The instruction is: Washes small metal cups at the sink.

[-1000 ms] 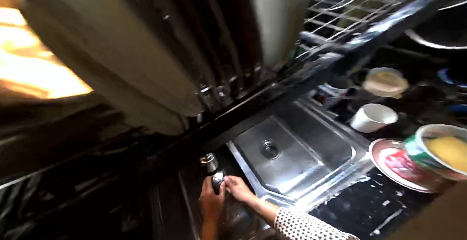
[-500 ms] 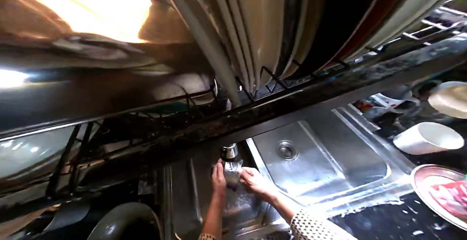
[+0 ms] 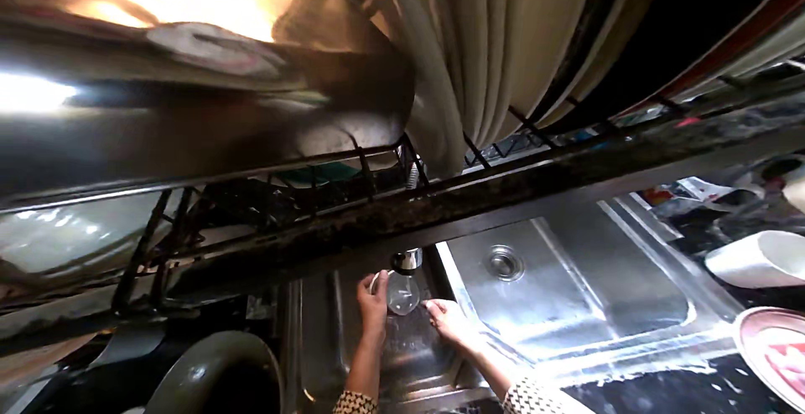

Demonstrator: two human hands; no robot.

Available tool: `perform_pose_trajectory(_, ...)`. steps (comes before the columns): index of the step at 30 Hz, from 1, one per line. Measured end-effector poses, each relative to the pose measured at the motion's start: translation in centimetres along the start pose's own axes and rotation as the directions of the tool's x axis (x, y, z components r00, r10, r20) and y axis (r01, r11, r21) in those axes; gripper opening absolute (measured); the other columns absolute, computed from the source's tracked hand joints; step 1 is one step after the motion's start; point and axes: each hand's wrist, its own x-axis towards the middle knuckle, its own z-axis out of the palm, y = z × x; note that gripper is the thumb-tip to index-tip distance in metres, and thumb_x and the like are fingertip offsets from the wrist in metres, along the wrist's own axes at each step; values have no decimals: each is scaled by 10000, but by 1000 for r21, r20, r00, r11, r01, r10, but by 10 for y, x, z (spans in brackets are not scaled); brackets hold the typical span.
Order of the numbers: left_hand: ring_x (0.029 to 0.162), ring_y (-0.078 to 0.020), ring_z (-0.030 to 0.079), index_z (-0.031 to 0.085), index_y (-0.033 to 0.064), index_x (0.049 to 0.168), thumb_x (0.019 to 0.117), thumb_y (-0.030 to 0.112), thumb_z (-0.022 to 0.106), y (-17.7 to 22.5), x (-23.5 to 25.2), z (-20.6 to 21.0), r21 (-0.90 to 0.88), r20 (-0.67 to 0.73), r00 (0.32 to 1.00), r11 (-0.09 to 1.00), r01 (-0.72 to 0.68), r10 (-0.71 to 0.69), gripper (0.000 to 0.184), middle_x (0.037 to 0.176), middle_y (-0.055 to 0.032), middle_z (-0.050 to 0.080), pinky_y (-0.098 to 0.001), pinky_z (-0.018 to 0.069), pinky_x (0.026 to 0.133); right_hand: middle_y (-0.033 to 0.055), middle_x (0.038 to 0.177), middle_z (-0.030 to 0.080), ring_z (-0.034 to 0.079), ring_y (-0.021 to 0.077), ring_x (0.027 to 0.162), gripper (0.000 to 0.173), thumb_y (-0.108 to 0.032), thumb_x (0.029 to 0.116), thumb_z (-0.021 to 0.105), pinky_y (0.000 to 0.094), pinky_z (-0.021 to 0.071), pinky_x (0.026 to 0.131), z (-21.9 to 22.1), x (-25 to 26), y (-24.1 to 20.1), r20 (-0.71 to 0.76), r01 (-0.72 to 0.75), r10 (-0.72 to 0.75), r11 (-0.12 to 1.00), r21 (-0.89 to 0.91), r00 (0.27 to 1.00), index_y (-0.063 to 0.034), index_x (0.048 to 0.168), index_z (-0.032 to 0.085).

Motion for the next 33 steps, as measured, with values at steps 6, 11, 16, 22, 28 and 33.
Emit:
perform_pose_trajectory(6,1020,-281,654,485,-123,1384,973,19,636,1,-11,18,140,187,982,990,-20,-7,460,1172,-278,648,-407,535,919,219,1165,665,644,269,993,388,-181,1122,376,413,495,943,-9,-11,-13,-56,40,-41,999,-27,998,24,1368,596)
perform_pose_trajectory(11,878,-200,651,571,-133,1275,963,-14,633,-2,-24,30,150,190,979,983,-104,75,339,1041,-230,676,-337,542,836,205,1101,668,637,236,909,386,-170,1117,386,389,511,885,-11,-11,-10,-57,58,-58,998,2,997,38,1382,574)
perform_pose_trajectory(16,809,-162,626,600,-125,1181,1044,45,520,10,-26,20,-66,95,994,996,65,-58,232,974,-170,645,-324,549,764,218,1186,681,669,283,995,407,-169,1115,367,431,503,961,-8,-10,-11,-30,128,-130,990,-67,991,-13,1440,556)
perform_pose_trajectory(22,759,-193,651,568,4,1107,1101,189,422,2,-18,6,-474,183,925,795,379,-332,236,863,-94,621,-362,588,719,107,922,656,579,141,763,340,-142,1108,394,322,502,770,-7,-1,-6,-119,159,-152,986,53,981,9,1213,680)
perform_pose_trajectory(28,761,-176,618,549,27,1098,1093,162,424,8,-16,19,-510,176,922,769,385,-344,184,875,-80,591,-344,567,712,152,1127,722,689,226,1046,309,-210,1078,510,420,520,975,0,-12,-9,-186,267,-254,962,48,949,0,1230,678)
perform_pose_trajectory(33,709,-212,648,543,23,992,1088,159,394,8,-17,12,-515,195,915,757,402,-354,224,786,-93,603,-375,593,682,115,883,674,636,199,785,275,-242,1049,576,395,526,781,0,-14,-21,-164,216,-217,976,-23,962,-5,1164,655)
